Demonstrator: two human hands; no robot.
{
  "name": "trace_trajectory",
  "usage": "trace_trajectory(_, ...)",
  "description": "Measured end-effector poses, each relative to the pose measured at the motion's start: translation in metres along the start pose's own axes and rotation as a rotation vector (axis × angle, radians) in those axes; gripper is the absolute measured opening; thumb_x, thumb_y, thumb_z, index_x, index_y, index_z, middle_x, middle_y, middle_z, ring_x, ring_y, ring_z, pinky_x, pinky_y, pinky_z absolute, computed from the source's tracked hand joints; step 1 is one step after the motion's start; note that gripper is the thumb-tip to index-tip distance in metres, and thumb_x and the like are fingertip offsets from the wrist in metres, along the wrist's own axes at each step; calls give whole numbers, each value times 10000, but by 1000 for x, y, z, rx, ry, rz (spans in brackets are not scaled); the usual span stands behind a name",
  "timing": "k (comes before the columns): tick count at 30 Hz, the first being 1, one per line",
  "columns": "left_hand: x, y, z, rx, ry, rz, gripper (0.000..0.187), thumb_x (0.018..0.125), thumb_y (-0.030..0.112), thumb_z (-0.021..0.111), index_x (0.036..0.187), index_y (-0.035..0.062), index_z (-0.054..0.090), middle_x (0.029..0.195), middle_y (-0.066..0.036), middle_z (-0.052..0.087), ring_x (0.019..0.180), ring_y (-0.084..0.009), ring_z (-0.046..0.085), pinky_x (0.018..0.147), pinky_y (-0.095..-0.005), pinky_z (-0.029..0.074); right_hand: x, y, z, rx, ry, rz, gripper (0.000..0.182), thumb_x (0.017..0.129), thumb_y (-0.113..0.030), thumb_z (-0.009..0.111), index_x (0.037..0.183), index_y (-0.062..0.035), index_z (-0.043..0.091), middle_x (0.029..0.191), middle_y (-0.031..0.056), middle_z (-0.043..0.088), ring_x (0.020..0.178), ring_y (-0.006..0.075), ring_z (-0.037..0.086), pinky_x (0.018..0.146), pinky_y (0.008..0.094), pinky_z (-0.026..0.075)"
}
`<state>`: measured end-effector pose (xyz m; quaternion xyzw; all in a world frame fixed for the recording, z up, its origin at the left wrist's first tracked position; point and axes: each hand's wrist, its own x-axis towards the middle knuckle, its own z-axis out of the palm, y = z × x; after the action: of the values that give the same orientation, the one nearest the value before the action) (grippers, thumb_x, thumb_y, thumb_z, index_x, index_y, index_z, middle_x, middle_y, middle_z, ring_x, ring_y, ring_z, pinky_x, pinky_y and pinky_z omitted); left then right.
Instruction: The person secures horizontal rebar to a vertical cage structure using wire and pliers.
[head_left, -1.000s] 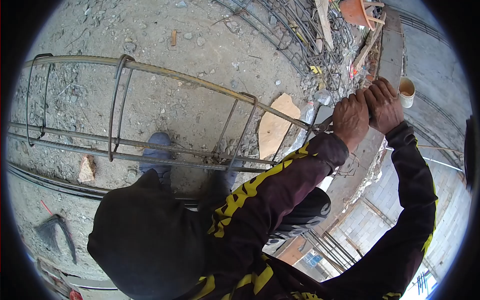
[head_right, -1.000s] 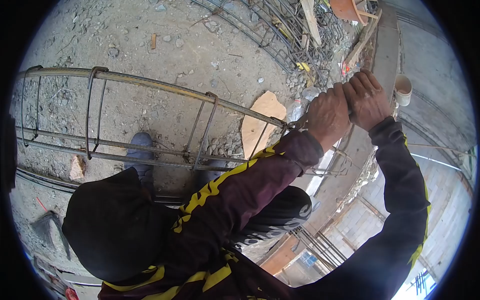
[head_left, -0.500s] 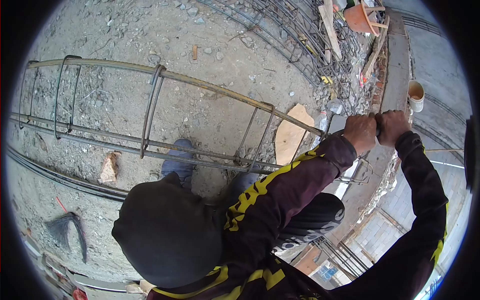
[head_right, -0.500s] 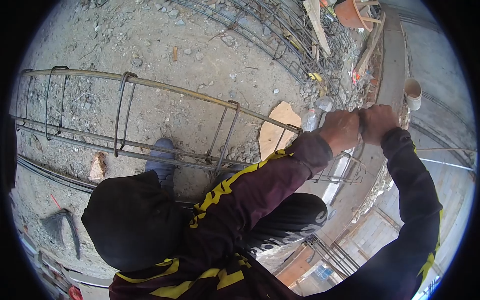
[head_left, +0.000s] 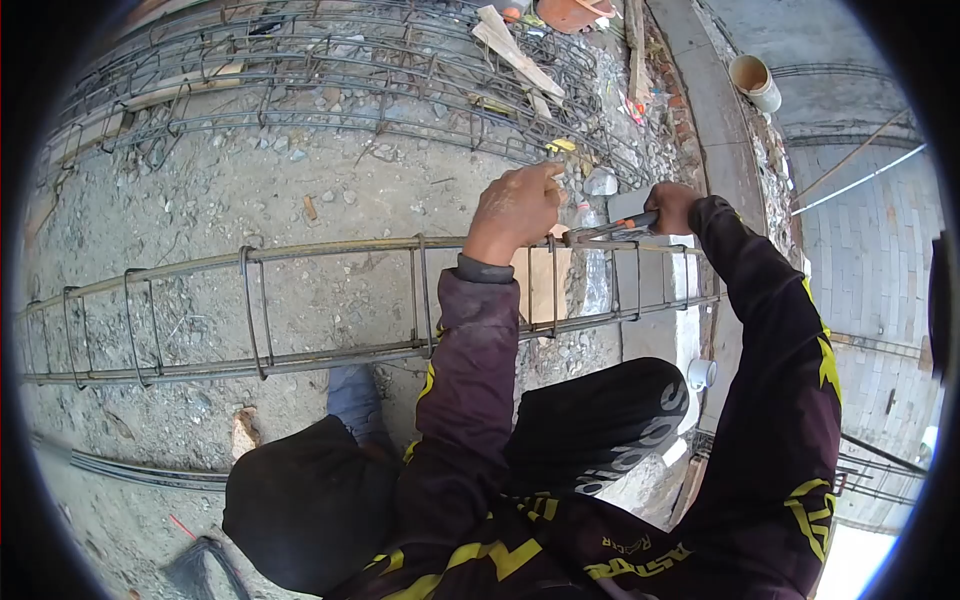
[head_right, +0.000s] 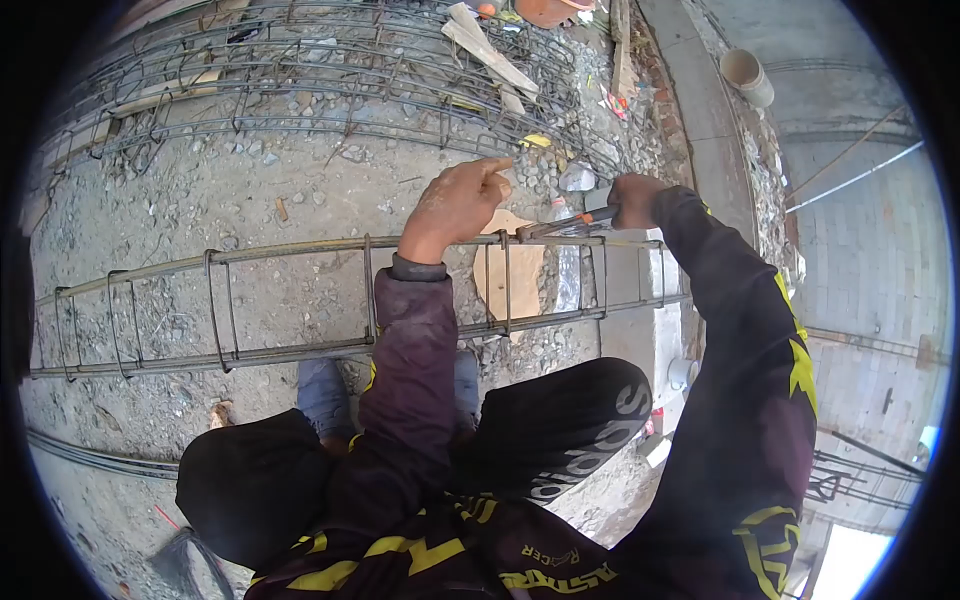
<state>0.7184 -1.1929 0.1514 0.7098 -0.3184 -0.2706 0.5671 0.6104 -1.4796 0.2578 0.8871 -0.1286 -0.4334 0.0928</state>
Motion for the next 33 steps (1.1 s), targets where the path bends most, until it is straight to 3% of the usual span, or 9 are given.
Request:
trace_trajectory(4, -25, -1, 4, 403, -143, -93, 495, 806, 388, 729, 1208, 102, 685, 1101, -120, 720, 1040, -309, 673, 910, -406, 508, 25, 16, 60, 201, 177, -281, 213, 657, -211, 709, 828, -90, 750, 727, 168, 681, 741, 330, 679, 702, 414, 524)
trace_trajectory(11, -35, 2, 43, 458, -31, -39, 510, 719, 442, 802, 1082, 90, 737, 1005, -130, 740, 944, -302, 701, 868, -408, 518, 8, 24, 11, 253, 311, -195, 186, 655, -190, 727, 802, -75, 728, 694, 114, 666, 661, 303, 641, 627, 402, 479)
trace_trajectory(14, -30, 9, 59, 497, 68, -135, 397, 718, 426, 808, 925, 90, 771, 840, -130, 739, 796, -319, 708, 747, -417, 537, -4, 39, 12, 389, 445, -165, 208, 790, -203, 711, 871, -12, 700, 673, 74, 637, 624, 180, 601, 625, 359, 464)
trace_trajectory(17, -25, 2, 66, 510, 147, -120, 328, 730, 404, 799, 832, 93, 775, 792, -137, 729, 762, -347, 698, 725, -434, 525, -18, 27, 46, 581, 700, 25, 403, 864, -406, 741, 769, -30, 629, 595, 1, 523, 540, 99, 504, 540, 286, 420)
trace_trajectory(20, -19, 2, 61, 562, 98, -142, 308, 746, 420, 784, 781, 115, 778, 768, -126, 727, 739, -333, 697, 698, -422, 534, -58, -11, 57, 1114, 539, 14, 263, 862, -240, 740, 708, -49, 647, 572, -12, 542, 496, 82, 488, 464, 272, 385)
trace_trajectory(23, -13, 5, 56, 572, 28, -232, 321, 761, 443, 767, 783, 124, 782, 768, -118, 727, 753, -312, 700, 726, -414, 538, -63, -24, 113, 1149, 569, -88, 456, 866, -472, 732, 714, -64, 598, 583, 0, 529, 511, 87, 509, 531, 247, 427)
trace_trajectory(28, 1, -7, 54, 526, -11, -315, 345, 787, 478, 741, 804, 137, 789, 761, -106, 727, 774, -288, 705, 744, -402, 539, -98, -67, 141, 1493, 378, -183, 451, 884, -454, 712, 749, -35, 617, 556, 26, 551, 491, 105, 555, 483, 244, 455)
trace_trajectory(31, -3, 11, 43, 599, -155, -251, 359, 832, 428, 719, 959, 98, 778, 839, -92, 745, 839, -243, 710, 766, -350, 534, -110, -83, 154, 1647, 198, -320, 490, 921, -481, 655, 838, 1, 632, 575, 50, 589, 482, 124, 589, 463, 250, 476)
trace_trajectory(33, -17, 25, 43, 203, -50, -118, 428, 912, 399, 648, 1166, 57, 687, 1013, -126, 716, 938, -220, 682, 850, -334, 511, -118, -95, 159, 1751, 60, -372, 490, 960, -472, 597, 867, 8, 638, 585, 63, 600, 487, 142, 610, 464, 258, 488)
